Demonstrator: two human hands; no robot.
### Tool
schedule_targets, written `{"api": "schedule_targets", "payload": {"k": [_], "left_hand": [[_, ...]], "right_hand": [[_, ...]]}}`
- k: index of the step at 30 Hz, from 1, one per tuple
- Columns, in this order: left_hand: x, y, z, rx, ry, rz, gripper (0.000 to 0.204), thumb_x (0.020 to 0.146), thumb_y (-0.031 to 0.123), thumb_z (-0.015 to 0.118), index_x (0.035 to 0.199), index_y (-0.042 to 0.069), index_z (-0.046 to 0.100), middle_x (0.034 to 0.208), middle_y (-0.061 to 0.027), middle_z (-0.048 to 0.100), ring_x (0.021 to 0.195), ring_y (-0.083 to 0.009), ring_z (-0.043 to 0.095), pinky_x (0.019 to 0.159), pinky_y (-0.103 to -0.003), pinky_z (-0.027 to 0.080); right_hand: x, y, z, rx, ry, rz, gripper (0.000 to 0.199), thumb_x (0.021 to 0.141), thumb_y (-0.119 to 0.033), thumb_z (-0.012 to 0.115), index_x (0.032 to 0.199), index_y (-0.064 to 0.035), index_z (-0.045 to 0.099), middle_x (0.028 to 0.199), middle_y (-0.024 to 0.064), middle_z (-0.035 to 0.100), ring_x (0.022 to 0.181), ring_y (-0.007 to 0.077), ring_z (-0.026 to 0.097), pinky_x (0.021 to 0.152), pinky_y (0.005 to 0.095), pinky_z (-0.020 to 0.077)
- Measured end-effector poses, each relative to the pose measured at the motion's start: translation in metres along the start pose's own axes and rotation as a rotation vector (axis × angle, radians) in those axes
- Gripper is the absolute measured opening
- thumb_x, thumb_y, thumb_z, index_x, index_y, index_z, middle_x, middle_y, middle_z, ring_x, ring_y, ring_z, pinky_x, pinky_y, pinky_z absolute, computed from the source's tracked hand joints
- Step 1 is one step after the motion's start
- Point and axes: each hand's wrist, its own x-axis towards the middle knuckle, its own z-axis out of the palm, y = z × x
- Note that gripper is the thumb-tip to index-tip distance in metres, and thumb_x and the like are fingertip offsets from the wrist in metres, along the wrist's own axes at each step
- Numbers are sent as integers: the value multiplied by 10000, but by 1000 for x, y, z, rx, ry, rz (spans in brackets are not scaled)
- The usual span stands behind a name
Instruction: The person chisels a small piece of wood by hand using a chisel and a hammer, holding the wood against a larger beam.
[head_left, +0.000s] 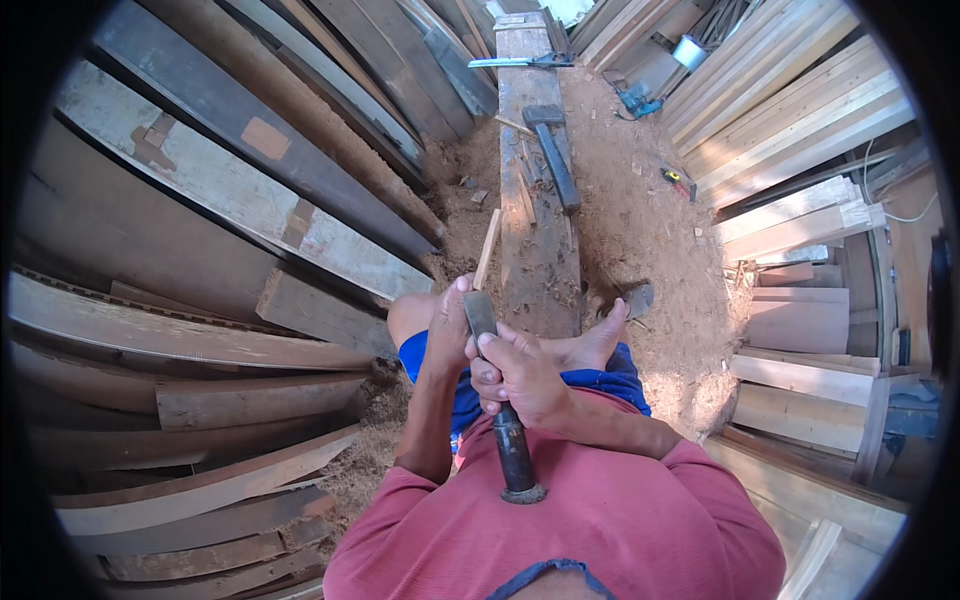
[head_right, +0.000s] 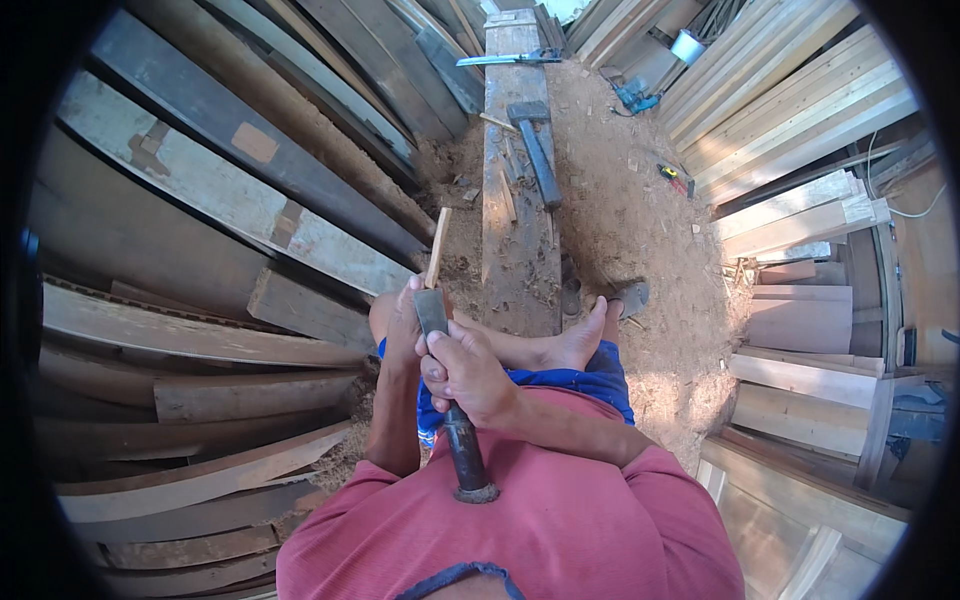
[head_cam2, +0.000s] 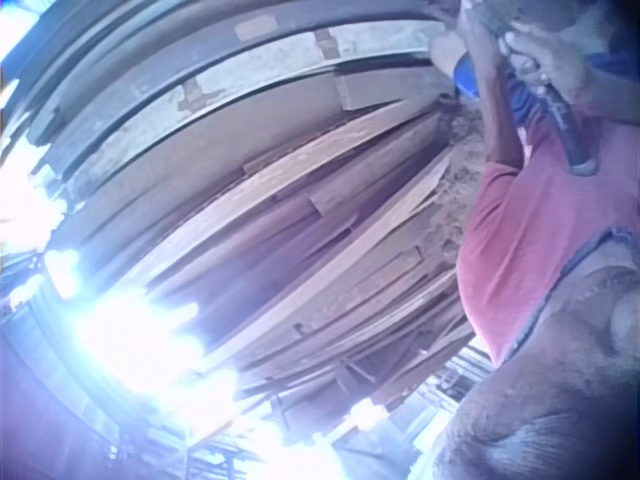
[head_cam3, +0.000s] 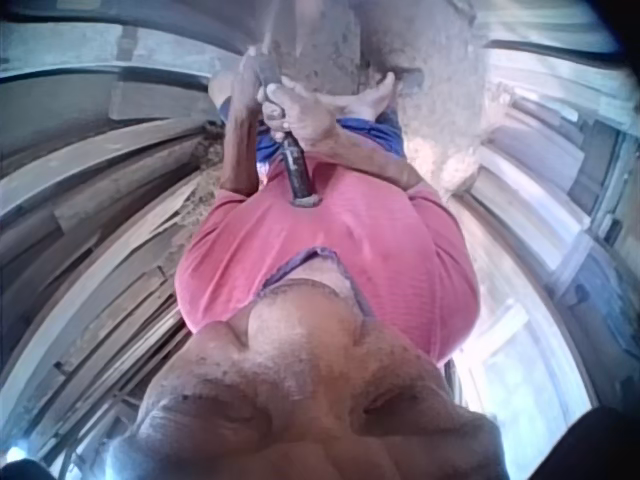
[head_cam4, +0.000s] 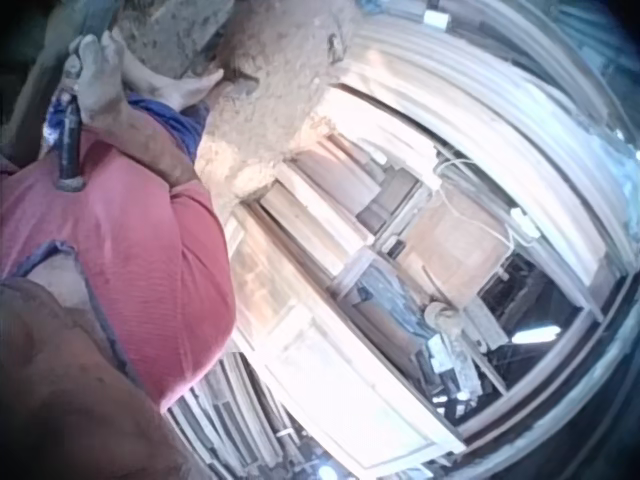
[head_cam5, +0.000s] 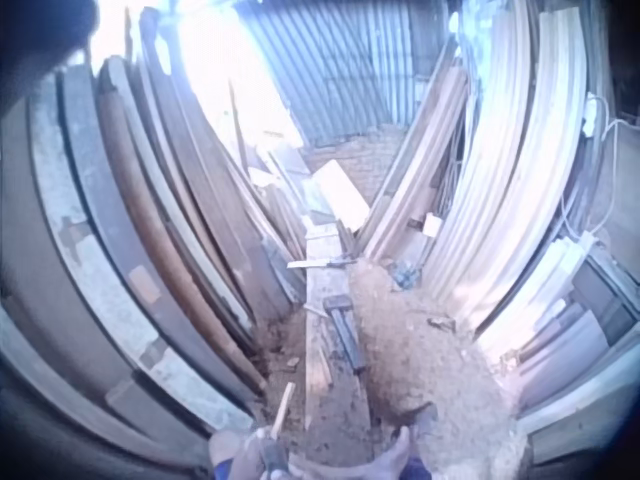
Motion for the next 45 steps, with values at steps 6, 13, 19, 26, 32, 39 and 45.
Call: {"api": "schedule_targets", "payload": {"k": [6, 13, 19, 26, 32, 39, 45], "left_hand": [[-84, -42, -5, 574, -180, 108, 436, 1044, 284, 268, 774, 37, 505, 600, -17, 437, 558, -157, 428, 518, -335, 348], [-31, -26, 2, -37, 122, -106, 418, 1047, 353, 319, 813, 74, 523, 594, 8, 441, 514, -81, 405, 464, -256, 321], [-4, 1, -1, -39, 78, 45, 366, 1044, 346, 364, 852, 78, 522, 638, 35, 469, 579, -72, 441, 529, -254, 380], [-24, 20, 17, 321, 103, 232, 385, 1052, 326, 322, 847, 64, 514, 666, 8, 481, 611, -94, 435, 554, -268, 374], [-64, -6, 10, 636, -244, 515, 375, 1029, 254, 321, 758, 49, 478, 637, -122, 432, 555, -257, 427, 559, -362, 380], [-57, -23, 11, -433, 18, -163, 399, 1019, 404, 398, 836, 69, 512, 612, 7, 439, 536, -105, 399, 524, -263, 346], [-2, 2, 17, -482, 80, -160, 418, 1027, 415, 361, 891, 67, 549, 642, 24, 465, 538, -78, 394, 514, -236, 337]], "right_hand": [[-47, -39, -3, -28, -20, -301, 205, 1014, -245, 412, 956, -60, 477, 646, -28, 408, 476, 55, 388, 445, 237, 404], [7, -11, -13, 143, 42, -70, 139, 999, -228, 434, 981, -98, 479, 644, -48, 426, 485, 51, 399, 476, 242, 413], [-1, -6, 6, 8, -64, 19, 161, 998, -236, 439, 975, -85, 489, 648, -47, 394, 468, 43, 358, 469, 234, 394], [-13, -3, 6, -45, -42, -38, 176, 1003, -236, 427, 976, -69, 475, 633, -35, 391, 454, 43, 360, 449, 239, 399], [-41, -29, -5, -270, 56, -474, 180, 1003, -243, 427, 949, -75, 460, 624, -18, 397, 439, 60, 371, 429, 252, 393], [-17, -41, -36, 138, 159, -228, 157, 995, -225, 461, 981, -71, 486, 659, -23, 420, 473, 69, 388, 467, 262, 417], [8, -28, -7, 108, -21, -106, 127, 994, -221, 463, 999, -104, 510, 691, -32, 438, 515, 59, 394, 504, 258, 421]]}}
